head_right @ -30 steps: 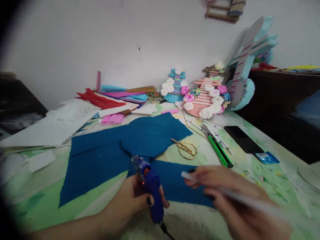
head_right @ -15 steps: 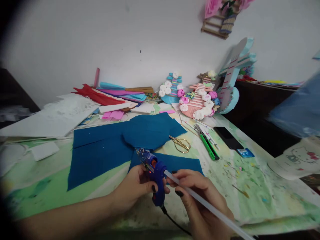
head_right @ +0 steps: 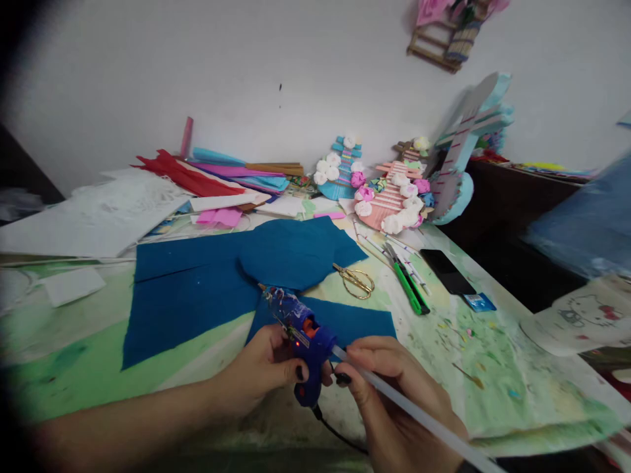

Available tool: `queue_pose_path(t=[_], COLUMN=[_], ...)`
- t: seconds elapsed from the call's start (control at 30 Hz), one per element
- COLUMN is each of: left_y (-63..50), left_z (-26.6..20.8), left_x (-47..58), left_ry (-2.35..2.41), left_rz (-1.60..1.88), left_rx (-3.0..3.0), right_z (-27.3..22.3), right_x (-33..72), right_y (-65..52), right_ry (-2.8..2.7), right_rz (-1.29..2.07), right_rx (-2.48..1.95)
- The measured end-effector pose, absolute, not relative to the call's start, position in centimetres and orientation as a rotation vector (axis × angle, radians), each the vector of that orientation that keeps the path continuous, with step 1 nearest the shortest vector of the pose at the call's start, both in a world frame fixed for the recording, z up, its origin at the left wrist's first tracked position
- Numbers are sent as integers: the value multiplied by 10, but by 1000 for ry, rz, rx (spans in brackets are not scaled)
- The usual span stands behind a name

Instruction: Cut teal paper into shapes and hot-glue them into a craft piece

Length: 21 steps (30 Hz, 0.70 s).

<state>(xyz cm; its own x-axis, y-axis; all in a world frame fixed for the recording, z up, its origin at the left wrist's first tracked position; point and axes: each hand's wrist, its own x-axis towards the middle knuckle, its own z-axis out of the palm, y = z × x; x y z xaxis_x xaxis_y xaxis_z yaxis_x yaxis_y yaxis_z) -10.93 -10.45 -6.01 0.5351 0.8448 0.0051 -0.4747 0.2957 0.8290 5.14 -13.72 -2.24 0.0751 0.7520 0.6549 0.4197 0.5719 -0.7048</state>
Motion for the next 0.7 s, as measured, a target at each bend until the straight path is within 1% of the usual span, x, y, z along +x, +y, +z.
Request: queue_pose_path(t=[0.2, 0.37, 0.7], left_y=[-109, -107, -108], left_z=[-61, -61, -50], left_x=[-109, -109, -111], left_ry=[458, 451, 481], left_rz=[895, 971, 886], left_rx=[899, 893, 855], right_z=[-21, -21, -26], right_x=[44, 47, 53], right_y=[-140, -146, -148], right_ry=[-1484, -1490, -1535], right_rz=[460, 553, 358], right_rx=[-1024, -963, -1019])
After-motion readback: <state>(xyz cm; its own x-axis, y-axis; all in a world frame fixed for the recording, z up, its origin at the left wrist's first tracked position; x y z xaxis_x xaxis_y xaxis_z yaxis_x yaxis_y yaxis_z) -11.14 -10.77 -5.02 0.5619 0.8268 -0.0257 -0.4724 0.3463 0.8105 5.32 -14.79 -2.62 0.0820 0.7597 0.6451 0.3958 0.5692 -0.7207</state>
